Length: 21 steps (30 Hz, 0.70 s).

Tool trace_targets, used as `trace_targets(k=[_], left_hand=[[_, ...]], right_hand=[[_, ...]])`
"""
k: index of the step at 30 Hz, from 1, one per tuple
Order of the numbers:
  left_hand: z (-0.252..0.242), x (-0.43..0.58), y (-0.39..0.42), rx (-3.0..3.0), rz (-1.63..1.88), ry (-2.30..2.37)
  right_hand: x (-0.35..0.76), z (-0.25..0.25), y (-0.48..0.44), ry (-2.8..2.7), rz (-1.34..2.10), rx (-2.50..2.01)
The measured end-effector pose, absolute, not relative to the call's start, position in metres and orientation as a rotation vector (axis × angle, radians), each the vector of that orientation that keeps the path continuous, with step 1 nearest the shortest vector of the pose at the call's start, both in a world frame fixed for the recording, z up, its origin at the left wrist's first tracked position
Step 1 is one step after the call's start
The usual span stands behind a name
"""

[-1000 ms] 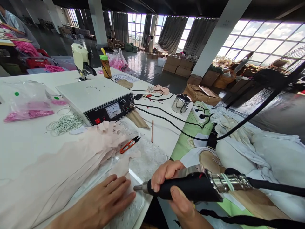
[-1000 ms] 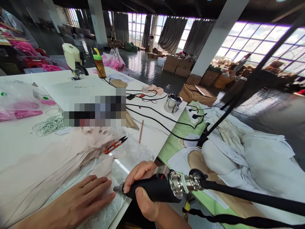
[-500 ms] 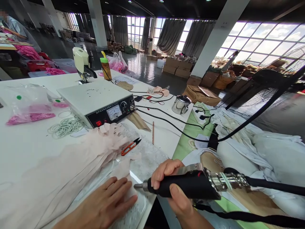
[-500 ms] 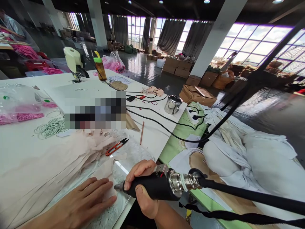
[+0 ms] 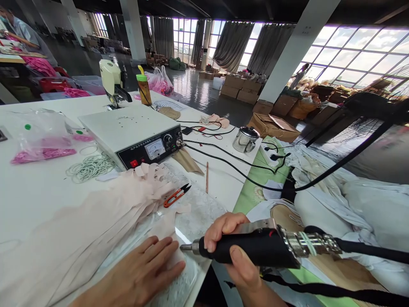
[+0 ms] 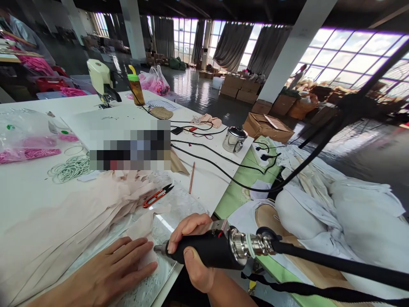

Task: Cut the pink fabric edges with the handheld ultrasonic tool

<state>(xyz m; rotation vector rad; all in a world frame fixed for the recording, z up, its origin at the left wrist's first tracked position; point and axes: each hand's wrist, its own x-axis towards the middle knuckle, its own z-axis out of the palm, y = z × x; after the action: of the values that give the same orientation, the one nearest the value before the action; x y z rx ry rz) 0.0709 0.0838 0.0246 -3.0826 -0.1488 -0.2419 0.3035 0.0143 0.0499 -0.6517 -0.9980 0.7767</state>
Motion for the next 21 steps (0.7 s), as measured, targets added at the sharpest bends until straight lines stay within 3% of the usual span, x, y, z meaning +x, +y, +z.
trace_targets(k=[12,21], left_hand=[[0.017,0.07,0.077,-3.083,-0.292,-0.315],[0.038,0.058,0.086,-3.148,-0.312,-0.204]], right_hand=[[0.305,0.049,0.018,-1.072,0.799,-0.667],[0.307,0.057,-0.003,-0.975,0.815,-0.632]])
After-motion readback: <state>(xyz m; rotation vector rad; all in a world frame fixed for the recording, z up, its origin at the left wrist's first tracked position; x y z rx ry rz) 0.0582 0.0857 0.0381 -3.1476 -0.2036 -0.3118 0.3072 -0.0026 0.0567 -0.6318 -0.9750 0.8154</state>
